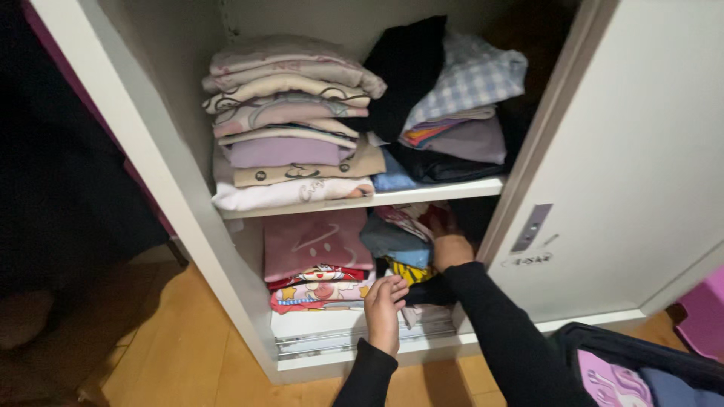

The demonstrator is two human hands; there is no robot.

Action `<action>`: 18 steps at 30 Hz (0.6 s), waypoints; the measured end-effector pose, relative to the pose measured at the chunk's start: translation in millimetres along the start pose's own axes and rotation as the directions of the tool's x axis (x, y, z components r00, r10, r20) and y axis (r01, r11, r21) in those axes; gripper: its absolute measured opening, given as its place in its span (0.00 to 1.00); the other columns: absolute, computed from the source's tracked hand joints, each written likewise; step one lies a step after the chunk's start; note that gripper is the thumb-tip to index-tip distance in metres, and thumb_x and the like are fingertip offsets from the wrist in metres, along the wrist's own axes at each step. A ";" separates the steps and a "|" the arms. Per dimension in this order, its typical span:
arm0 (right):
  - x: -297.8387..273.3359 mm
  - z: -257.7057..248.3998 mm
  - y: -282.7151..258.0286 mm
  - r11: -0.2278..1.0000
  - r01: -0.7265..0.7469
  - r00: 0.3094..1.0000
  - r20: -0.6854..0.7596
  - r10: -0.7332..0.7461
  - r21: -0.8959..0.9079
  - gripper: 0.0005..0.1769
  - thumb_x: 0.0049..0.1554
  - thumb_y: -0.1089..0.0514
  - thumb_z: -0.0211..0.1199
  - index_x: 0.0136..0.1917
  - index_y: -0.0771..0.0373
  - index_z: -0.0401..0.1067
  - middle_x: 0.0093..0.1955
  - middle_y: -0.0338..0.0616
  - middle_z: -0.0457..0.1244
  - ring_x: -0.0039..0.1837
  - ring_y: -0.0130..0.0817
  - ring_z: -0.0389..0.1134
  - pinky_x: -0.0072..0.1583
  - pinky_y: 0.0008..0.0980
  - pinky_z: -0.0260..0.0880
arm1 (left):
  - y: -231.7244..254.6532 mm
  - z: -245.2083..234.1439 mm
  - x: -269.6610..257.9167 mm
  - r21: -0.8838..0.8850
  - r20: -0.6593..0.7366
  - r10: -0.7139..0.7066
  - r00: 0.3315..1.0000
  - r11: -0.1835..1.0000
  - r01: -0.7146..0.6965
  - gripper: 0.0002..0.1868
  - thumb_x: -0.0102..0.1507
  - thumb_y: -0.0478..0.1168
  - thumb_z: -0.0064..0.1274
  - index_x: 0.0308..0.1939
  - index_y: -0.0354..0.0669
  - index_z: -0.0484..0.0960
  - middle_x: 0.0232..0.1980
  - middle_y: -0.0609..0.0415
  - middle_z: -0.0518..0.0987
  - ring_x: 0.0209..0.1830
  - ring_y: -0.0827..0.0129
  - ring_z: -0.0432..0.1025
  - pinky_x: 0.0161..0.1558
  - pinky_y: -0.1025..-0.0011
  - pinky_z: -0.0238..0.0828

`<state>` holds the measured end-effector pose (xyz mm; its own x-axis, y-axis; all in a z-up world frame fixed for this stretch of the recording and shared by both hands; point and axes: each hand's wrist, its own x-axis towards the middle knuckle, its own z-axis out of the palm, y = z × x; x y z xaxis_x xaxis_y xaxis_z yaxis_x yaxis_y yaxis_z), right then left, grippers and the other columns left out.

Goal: The person takes folded clothes from a white wardrobe and places them into an open suitcase on the floor. They handle multiple items including patterned shirts, striped garments, and solid-colored pieces, arranging them in layers inside the suitcase.

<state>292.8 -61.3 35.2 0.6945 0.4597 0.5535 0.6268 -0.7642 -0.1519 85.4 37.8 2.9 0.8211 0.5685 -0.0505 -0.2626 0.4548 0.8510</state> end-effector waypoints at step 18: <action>-61.9 -84.2 -128.7 0.905 0.153 0.873 0.374 -0.311 0.397 0.16 0.56 0.55 0.62 0.57 0.60 0.77 0.44 0.58 0.71 0.46 0.54 0.73 0.49 0.48 0.72 | 2.2 8.7 -7.9 -0.669 0.184 -0.212 0.960 0.689 0.280 0.37 0.64 0.70 0.36 0.64 0.49 0.72 0.62 0.48 0.76 0.62 0.56 0.72 0.61 0.54 0.70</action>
<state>139.4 -29.5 89.5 0.5437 0.8088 0.2242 0.8135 -0.4421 -0.3779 82.8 28.4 9.7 0.9370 0.3230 -0.1328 -0.2894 0.9310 0.2224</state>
